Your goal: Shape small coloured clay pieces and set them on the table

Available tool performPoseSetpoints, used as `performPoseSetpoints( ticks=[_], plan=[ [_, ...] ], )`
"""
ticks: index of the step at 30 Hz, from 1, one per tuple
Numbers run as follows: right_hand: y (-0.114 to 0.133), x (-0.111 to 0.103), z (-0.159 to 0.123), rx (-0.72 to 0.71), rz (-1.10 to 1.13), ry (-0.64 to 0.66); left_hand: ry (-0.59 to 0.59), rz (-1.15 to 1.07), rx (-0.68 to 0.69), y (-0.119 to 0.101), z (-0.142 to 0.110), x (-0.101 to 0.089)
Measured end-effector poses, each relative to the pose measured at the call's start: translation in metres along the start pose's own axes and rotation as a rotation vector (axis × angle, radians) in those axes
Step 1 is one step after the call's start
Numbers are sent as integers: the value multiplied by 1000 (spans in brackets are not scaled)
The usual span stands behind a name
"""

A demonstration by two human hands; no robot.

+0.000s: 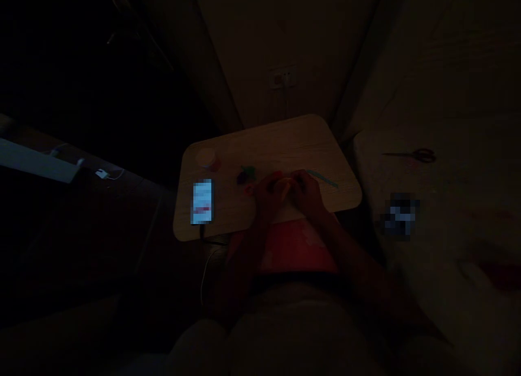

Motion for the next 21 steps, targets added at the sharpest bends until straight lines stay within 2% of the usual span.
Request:
performPoseSetpoints(
  ticks=[4, 8, 15, 21],
  plan=[
    [-1, 0, 0, -13, 90, -32, 2, -60, 36, 5, 2, 1],
    [-4, 2, 0, 21, 180, 26, -49, -69, 37, 3, 3, -1],
    [-4, 1, 0, 64, 173, 20, -35, -49, 22, -1, 2, -3],
    [-6, 0, -1, 41, 121, 82, -29, 39, 20, -3, -1, -4]
  ],
)
Point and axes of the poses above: each hand's wrist, its own z-axis towards the middle knuckle, its own x-axis out of the palm, y = z × x, the point moved 1 cm from there along z, towards the middle knuckle, and after that the axes turned 8 degrees about y, right-handed, at the moved point
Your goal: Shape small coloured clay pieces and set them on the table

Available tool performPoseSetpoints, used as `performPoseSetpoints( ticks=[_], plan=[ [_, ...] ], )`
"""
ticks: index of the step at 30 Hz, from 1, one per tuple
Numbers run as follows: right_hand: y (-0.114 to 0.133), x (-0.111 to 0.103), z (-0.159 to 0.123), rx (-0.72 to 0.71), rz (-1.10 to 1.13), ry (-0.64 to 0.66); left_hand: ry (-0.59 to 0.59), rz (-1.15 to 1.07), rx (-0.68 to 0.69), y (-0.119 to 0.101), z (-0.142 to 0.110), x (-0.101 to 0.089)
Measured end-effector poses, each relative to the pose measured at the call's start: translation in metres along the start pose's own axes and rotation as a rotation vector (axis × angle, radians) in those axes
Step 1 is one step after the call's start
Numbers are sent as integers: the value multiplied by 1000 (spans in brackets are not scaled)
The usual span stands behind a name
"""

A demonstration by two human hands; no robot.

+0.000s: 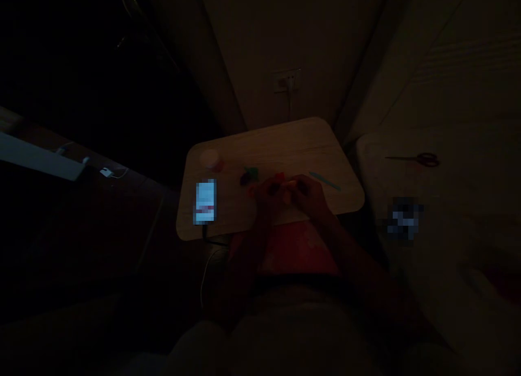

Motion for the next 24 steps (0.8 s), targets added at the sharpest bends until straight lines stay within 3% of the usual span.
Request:
performPoseSetpoints(
  ticks=[6, 11, 15, 20, 24],
  plan=[
    [2, -2, -2, 2, -8, -16, -28, -15, -23, 3, 0, 1],
    [-5, 0, 0, 71, 49, -100, 10, -86, -30, 4, 3, 3],
    [-11, -1, 3, 47, 146, -100, 48, -159, 2, 1, 3, 0],
    [-9, -2, 4, 30, 190, -75, 99, -80, 102, -2, 1, -2],
    [-2, 0, 2, 1, 183, -52, 64, -19, 91, 1, 0, -2]
  ],
)
Point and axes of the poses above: each hand's wrist, its own z-axis towards the middle knuckle, its own x-axis out of the palm, y = z × x, the point moved 1 cm from there along z, towards the middle knuckle, and after that the axes turned 8 degrees about y, right-handed, at the moved point
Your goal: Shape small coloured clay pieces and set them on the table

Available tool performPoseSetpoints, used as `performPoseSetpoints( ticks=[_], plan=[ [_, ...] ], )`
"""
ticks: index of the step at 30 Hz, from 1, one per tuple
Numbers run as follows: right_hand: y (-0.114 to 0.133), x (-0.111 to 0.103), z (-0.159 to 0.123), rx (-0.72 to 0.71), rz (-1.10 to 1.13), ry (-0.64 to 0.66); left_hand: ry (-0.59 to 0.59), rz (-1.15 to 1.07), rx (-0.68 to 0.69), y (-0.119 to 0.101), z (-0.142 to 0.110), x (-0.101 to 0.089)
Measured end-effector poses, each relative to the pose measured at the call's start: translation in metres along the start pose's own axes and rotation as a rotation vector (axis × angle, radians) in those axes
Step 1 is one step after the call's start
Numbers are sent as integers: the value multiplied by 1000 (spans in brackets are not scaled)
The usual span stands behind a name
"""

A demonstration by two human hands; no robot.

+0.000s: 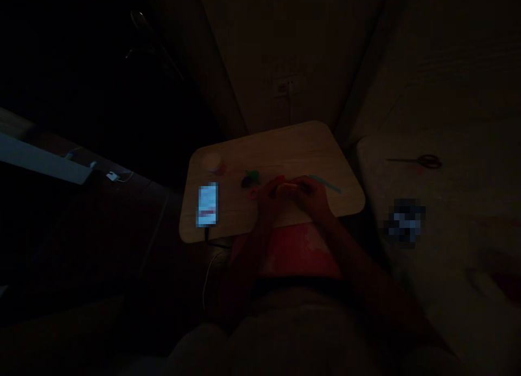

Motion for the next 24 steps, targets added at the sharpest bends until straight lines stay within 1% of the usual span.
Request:
performPoseSetpoints(
  ticks=[3, 5, 10, 14, 16, 21, 24],
  plan=[
    [4, 1, -2, -16, -22, -21, -47, 82, -29, 1, -1, -1],
    [5, 1, -3, -16, -41, -39, -48, 120, -36, 1, -2, -1],
    [0, 0, -3, 8, -49, -29, -10, 149, -11, -1, 0, -1],
    [0, -2, 0, -13, -64, -19, 48, 99, 65, -2, 2, -2],
    [2, -3, 0, -27, -69, -9, 56, 74, 92, -3, 3, -4],
    [3, -2, 1, 13, 16, 1, 34, 102, 34, -3, 3, -4],
    [0, 0, 2, 70, 79, -27, 27, 113, 47, -4, 2, -4]
  ],
)
Point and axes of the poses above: each hand's wrist, its own z-axis towards the middle knuckle, its own x-axis out of the palm, y = z × x, the point moved 1 cm from there along z, towards the middle knuckle, and after that the axes turned 8 degrees about y, right-handed, at the moved point
